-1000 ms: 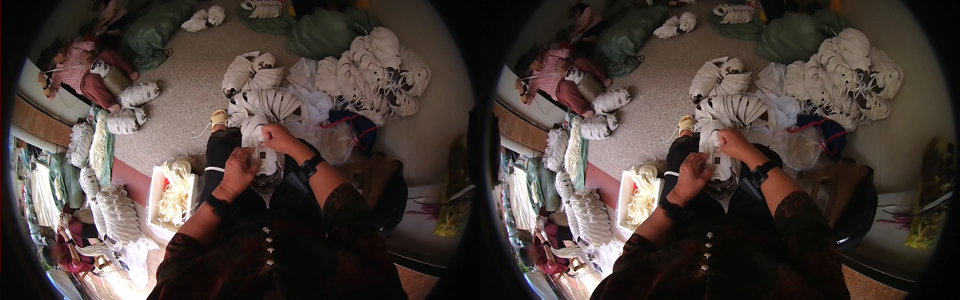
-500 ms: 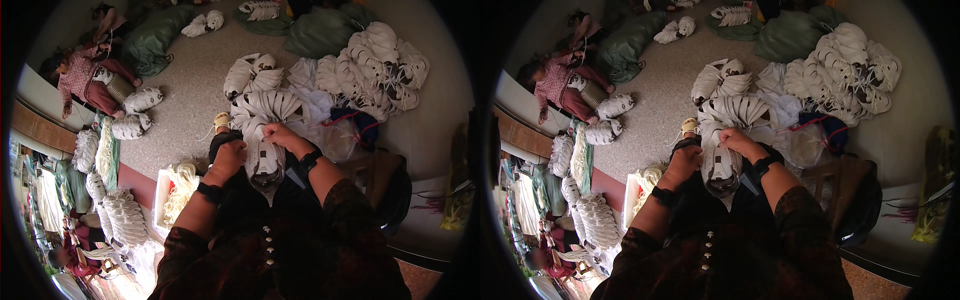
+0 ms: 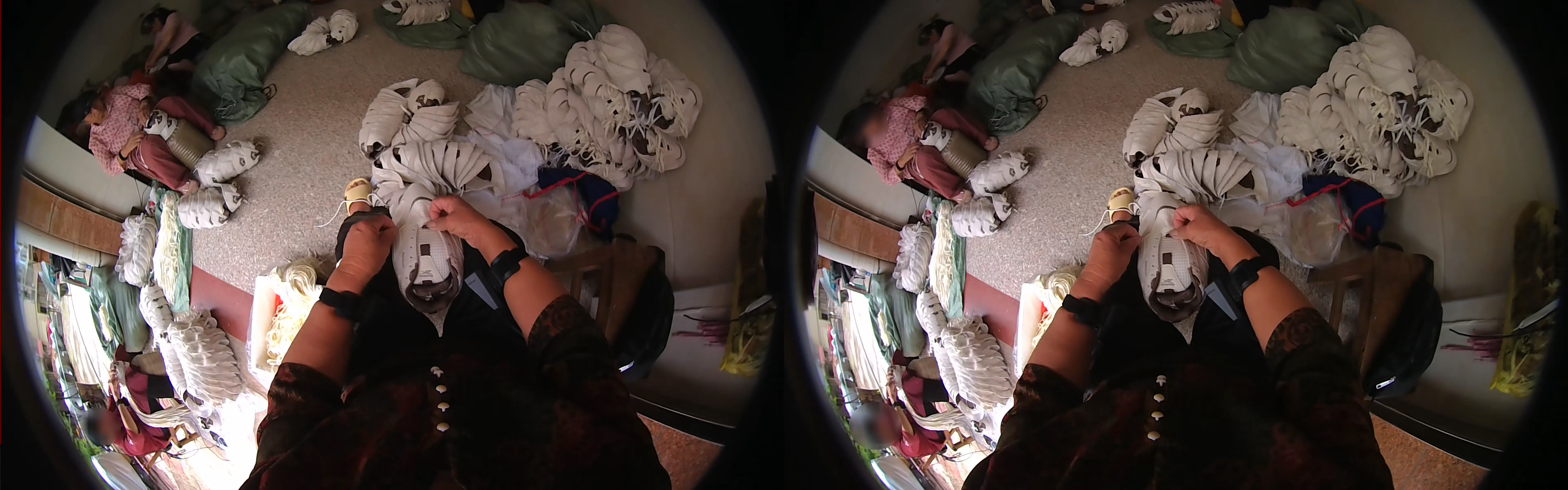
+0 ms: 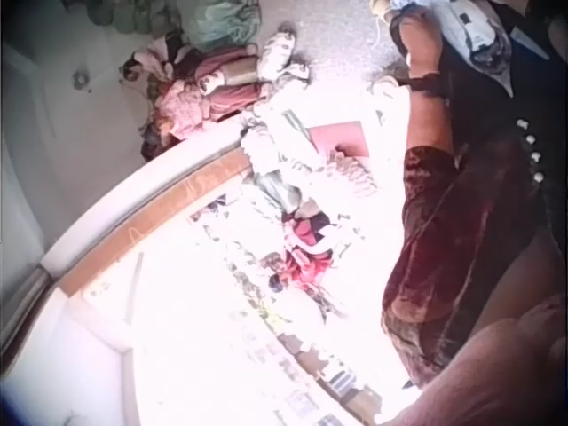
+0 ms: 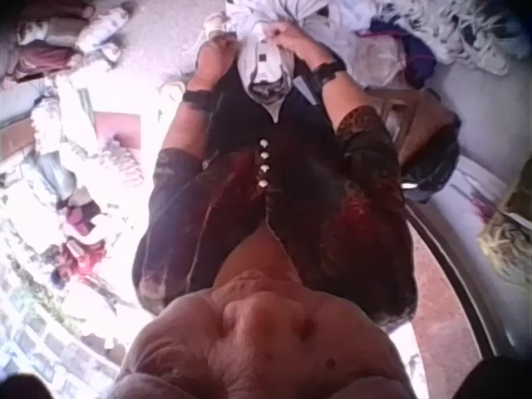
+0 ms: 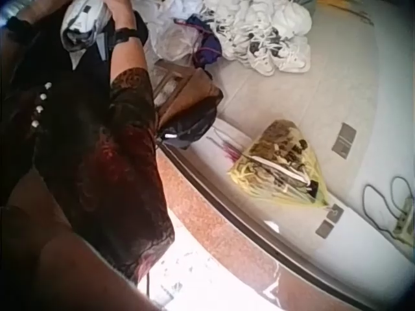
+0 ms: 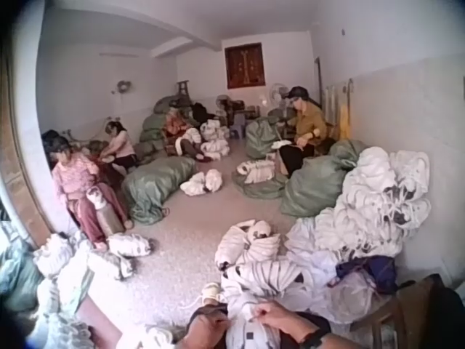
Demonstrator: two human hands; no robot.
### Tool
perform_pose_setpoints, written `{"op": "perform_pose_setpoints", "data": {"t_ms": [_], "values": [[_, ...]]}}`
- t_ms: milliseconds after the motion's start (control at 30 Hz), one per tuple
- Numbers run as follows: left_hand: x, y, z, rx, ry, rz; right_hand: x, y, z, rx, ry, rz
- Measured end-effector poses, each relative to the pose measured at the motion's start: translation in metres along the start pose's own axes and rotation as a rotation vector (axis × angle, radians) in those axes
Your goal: The recorder laces a white shoe while sitting on the floor in a workshop.
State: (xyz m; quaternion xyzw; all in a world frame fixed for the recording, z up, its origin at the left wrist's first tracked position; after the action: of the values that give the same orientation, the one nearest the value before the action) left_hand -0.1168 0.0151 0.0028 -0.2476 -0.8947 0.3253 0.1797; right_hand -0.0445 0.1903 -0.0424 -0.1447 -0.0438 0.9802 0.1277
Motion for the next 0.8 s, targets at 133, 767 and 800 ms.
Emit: {"op": "perform_pose_setpoints", "data": {"t_ms": [133, 767, 800], "values": [[-0.001, -0.004, -0.005, 0.162, -0.055, 0.089, -0.002, -0.001, 0.001, 0.012, 0.002, -0.008], [0.01, 0.003, -0.039, -0.073, 0.084, 0.147, 0.0, 0.006, 0.003, -0.283, -0.177, -0.195], [0.011, 0.005, -0.039, -0.013, 0.113, 0.16, 0.0, 0.005, 0.003, -0.273, -0.167, -0.198]]}}
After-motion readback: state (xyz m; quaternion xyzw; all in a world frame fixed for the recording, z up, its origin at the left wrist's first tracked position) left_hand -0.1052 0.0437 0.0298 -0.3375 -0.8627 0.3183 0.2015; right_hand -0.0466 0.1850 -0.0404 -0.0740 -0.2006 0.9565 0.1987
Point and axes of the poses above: each hand's wrist, its own x-axis towards the middle knuckle, its own y-axis out of the palm, z = x × y, the point moved 5 cm from there along x, towards the middle knuckle, and after that the axes turned 9 degrees about -z, right-handed, at the moved point
